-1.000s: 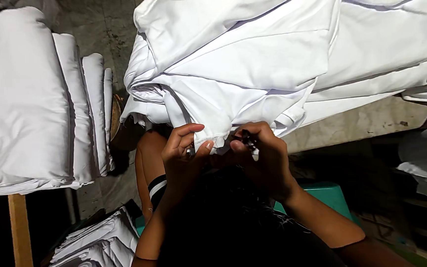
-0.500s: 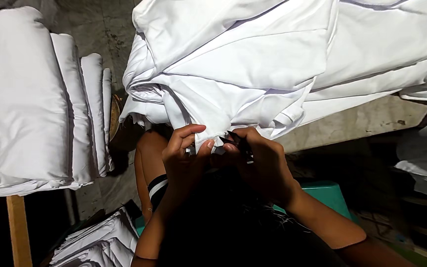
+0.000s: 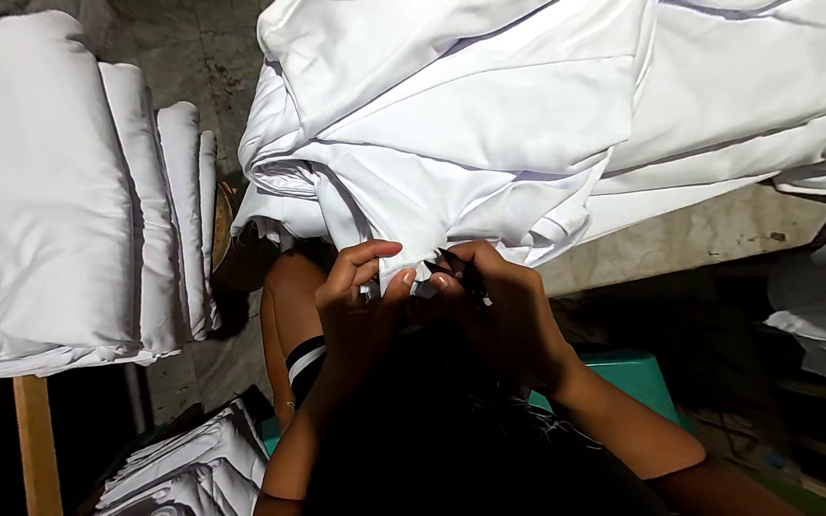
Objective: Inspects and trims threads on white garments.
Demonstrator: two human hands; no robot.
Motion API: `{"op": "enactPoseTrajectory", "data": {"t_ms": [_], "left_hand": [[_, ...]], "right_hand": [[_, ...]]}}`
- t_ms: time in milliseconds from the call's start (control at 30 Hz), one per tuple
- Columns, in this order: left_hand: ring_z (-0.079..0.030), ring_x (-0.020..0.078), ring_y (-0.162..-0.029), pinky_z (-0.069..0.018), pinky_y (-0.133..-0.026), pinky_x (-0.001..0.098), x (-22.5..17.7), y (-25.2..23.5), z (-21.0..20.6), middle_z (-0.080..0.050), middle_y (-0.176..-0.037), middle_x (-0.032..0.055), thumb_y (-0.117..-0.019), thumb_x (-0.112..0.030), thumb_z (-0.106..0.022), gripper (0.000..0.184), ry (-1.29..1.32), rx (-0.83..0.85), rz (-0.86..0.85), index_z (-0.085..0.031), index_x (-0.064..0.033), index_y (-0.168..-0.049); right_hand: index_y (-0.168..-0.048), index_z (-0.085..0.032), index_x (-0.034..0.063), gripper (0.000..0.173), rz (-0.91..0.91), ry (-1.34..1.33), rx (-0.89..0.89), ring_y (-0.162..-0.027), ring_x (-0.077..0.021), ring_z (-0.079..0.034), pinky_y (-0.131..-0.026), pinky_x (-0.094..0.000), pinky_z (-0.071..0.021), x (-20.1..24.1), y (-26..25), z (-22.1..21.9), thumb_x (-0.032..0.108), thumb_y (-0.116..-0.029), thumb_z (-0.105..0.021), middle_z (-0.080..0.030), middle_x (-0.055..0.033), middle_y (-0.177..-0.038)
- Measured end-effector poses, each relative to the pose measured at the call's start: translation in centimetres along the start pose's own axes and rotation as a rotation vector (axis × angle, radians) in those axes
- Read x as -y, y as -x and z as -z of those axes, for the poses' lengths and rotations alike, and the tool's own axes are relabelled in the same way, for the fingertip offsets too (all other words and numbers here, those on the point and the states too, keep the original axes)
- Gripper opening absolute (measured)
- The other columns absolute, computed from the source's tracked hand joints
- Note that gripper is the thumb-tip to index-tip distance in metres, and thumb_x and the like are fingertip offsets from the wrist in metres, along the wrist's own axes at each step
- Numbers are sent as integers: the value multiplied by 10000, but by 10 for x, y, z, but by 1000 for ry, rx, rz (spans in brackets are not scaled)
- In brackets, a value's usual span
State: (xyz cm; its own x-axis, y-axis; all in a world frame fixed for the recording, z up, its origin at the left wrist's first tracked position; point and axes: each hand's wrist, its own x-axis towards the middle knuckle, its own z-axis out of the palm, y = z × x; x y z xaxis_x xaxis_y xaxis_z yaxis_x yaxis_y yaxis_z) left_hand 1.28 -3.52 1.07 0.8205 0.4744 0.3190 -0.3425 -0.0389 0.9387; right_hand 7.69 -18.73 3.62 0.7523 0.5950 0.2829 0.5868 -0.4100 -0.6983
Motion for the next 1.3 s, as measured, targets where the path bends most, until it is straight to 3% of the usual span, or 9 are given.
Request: {"op": "enactPoseTrajectory", "data": {"t_ms": [100,233,333,533,633,733,900,1100,1300], "left_hand": [[-681,-43,-809,-579,-707,155,0,-1,0,-737,-933,-100,-857,51,-699,292,-4,4,1,-618,-54,-1116],[-677,-47,-805,-575,-701,151,1,0,-1,-733,-922,-104,-854,47,-701,284,-2,10,10,-617,-57,-1106],[-674,-53,-800,-571,-694,145,1,0,-1,-734,-925,-108,-861,37,-701,277,-2,18,12,-615,-67,-1103],[-650,-61,-714,-543,-627,130,6,3,1,-730,-857,-100,-844,54,-692,287,-25,-28,101,-619,-47,-1103],[-649,-57,-720,-544,-638,138,6,4,0,-730,-857,-110,-843,60,-691,305,-1,-37,115,-623,-67,-1113],[-660,-50,-753,-561,-660,148,6,5,0,-729,-897,-112,-849,61,-690,320,12,-43,102,-611,-65,-1131],[-685,-26,-801,-579,-709,169,6,5,-1,-741,-940,-102,-850,87,-676,352,66,-66,117,-596,-73,-1153],[-693,-28,-815,-581,-719,166,8,5,0,-746,-966,-113,-872,85,-656,368,105,-63,117,-584,-104,-1180],[-664,-44,-907,-575,-781,160,15,4,1,-705,-1084,-74,-880,57,-664,275,-73,-88,-65,-629,-21,-1142]], "right_hand": [[-993,-568,24,169,-13,-313,-18,-632,71,-501,-596,-81,-445,-8,-1,-10,191,-1015,-580,-533,47,-733],[-899,-555,186,110,-176,-677,-54,-549,100,-474,-518,-81,-421,-9,-8,-24,191,-992,-613,-506,166,-645],[-836,-566,171,157,-119,-668,-157,-538,101,-471,-507,-76,-418,-9,-11,-31,152,-951,-671,-520,156,-632],[-929,-535,154,311,372,-468,-262,-711,14,-570,-691,-137,-479,-6,1,-8,441,-1048,-552,-555,50,-756],[-928,-561,178,325,392,-577,-331,-692,0,-559,-711,-158,-471,2,1,9,491,-1002,-601,-551,77,-729],[-1033,-570,224,249,299,-392,-313,-786,65,-589,-702,-109,-487,-7,-3,9,435,-966,-683,-599,135,-852],[-1103,-609,-57,272,-21,-131,-87,-714,6,-525,-630,-115,-442,-28,-10,-9,139,-927,-675,-614,-85,-956],[-1034,-612,-64,257,78,-118,-64,-813,-11,-558,-688,-98,-446,-30,-10,-10,152,-920,-693,-623,-124,-1023],[-991,-607,-66,222,162,-27,-133,-861,-63,-559,-717,-112,-449,-22,-8,-6,137,-939,-680,-586,-165,-1054]]}}
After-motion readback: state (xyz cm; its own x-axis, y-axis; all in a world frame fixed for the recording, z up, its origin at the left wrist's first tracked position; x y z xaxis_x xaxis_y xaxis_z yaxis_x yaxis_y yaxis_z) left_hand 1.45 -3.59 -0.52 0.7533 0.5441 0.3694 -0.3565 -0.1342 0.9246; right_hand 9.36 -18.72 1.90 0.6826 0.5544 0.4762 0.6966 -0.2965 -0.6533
